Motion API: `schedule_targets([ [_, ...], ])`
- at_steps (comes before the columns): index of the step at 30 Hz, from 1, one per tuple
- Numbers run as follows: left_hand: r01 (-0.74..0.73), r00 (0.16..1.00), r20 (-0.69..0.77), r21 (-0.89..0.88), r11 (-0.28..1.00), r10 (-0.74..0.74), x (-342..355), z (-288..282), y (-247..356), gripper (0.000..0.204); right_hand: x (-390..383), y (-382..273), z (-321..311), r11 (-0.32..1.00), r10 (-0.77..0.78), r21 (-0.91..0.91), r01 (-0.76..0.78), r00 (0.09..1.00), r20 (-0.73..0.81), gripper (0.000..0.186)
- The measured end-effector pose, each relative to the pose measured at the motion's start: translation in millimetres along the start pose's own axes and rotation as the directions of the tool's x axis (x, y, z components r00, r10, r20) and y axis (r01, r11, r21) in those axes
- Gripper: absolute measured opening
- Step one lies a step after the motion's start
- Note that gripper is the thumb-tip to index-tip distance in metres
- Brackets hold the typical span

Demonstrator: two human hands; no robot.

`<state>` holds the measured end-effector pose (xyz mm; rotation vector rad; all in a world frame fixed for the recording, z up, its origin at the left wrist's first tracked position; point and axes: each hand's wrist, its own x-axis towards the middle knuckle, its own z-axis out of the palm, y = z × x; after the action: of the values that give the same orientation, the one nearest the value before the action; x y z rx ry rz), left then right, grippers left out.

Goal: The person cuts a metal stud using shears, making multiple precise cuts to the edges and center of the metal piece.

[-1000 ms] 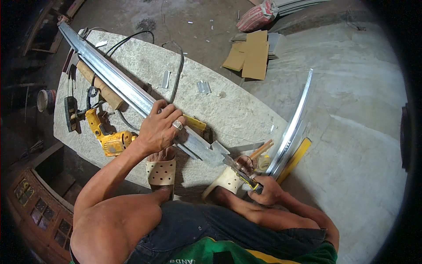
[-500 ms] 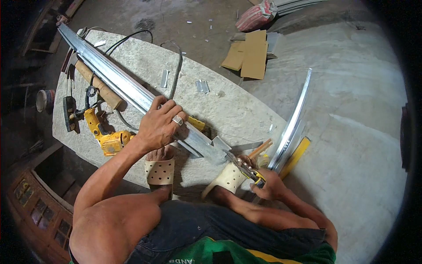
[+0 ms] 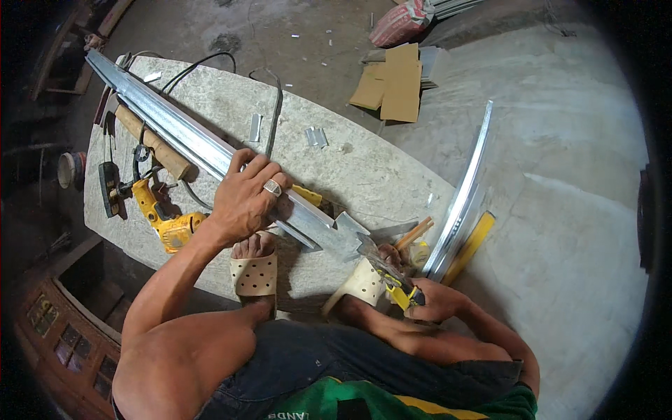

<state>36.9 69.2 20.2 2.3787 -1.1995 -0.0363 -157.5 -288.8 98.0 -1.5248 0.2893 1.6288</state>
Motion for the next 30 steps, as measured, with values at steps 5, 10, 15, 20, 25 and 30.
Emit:
schedule_targets([
  [5, -0.014, 0.999, -0.035, 0.017, 1.000, 0.014, 2, -2, -1, 0.018, 0, 3, 3, 0.944, -0.283, -0.243, 0.224, 0.928, -0.243, 0.059],
  [10, -0.002, 1.000, 0.026, -0.024, 1.000, 0.002, 1, -2, -3, 0.024, 3, 13, 2, 0.941, -0.305, -0.226, 0.253, 0.923, -0.236, 0.062],
  [15, -0.014, 1.000, 0.003, -0.019, 1.000, 0.014, -1, 2, -6, 0.031, 7, 8, 11, 0.921, -0.349, -0.298, 0.252, 0.872, -0.343, 0.058],
  [20, -0.006, 0.996, 0.084, -0.019, 1.000, 0.008, 2, 1, -3, 0.020, 2, -13, 10, 0.954, -0.178, -0.296, 0.042, 0.875, -0.450, 0.057],
  [25, -0.016, 0.998, 0.069, 0.037, 0.999, 0.013, -7, 35, -11, 0.020, -8, -43, 1, 0.962, -0.006, -0.249, -0.115, 0.899, -0.438, 0.054],
  [30, -0.007, 0.998, 0.058, 0.020, 1.000, 0.006, 8, 32, -14, 0.019, -13, -42, 0, 0.889, 0.036, -0.346, -0.302, 0.797, -0.603, 0.056],
])
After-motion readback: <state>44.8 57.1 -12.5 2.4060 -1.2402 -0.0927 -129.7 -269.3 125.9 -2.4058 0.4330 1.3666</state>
